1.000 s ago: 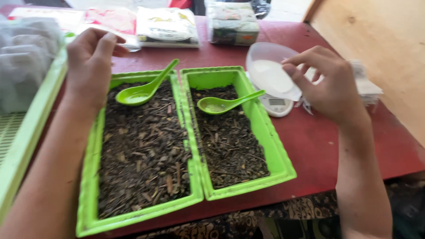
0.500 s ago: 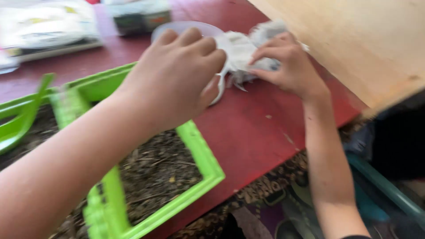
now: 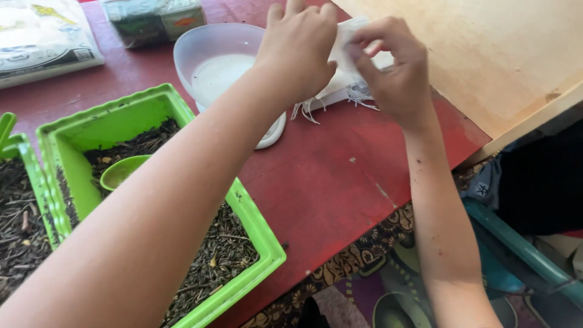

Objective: Filling small bags with loose tea leaves, weighing them on a scale, and tying them shut

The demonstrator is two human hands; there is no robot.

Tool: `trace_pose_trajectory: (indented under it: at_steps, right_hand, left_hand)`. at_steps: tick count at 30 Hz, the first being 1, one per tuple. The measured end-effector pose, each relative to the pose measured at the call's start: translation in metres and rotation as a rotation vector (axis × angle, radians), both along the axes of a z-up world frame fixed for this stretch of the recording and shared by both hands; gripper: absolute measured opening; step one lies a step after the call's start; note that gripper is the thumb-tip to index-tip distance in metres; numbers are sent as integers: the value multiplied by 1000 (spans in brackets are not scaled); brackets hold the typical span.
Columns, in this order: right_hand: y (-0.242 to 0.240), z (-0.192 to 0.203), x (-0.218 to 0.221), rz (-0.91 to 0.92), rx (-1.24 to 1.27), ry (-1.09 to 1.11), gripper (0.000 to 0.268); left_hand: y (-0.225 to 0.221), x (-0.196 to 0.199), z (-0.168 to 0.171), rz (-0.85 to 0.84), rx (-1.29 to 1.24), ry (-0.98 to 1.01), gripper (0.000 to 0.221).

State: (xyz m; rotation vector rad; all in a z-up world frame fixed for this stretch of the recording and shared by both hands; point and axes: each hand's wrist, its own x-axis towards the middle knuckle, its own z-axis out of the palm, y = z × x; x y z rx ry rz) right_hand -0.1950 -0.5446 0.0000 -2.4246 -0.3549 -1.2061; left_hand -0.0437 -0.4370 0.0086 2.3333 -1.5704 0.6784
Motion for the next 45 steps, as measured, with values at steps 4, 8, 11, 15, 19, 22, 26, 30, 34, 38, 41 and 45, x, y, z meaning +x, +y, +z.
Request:
trace_pose_trajectory:
  at_steps: [4,8,11,15,19,22,26,30,34,38,41,45]
  right_hand:
    - [2,0,1,76,175,-62,6]
    - [5,0,2,80,220,-144,10]
    - [5,0,2,53,249,-186,10]
    - [9,1,2,7,335,-182,6]
    - [9,-3,4,-40,420,-140,9]
    - [7,-6,5,-31,466,-89,8]
    - [18,-7,2,109,403,192,9]
    - [35,-9,2,148,351,314,14]
    - [62,5,2,65,213,202,20]
    - [109,31,8,246,396,178,17]
    - [147,46,18,300,317,182,18]
    - [192,71,34,384,23,80,18]
  left_hand:
    - [2,2,2,-172,-224,14,14]
    - [8,4,4,-195,-258,81,7]
    - [22,5,12,-211,-289,191,15]
    - [42,6,21,-230,-302,426,8]
    - [52,14,22,-356,-384,625,7]
    - [60,20,24,-357,-440,812,35]
    - [82,29,35,-470,-470,996,10]
    - [118,34,52,-278,-310,775,18]
    - [165,38,65,-172,-180,406,33]
    - [213,15,88,-103,-7,169,27]
    - [241,1,95,-39,36,147,24]
    - [276,-16,102,136,155,76,30]
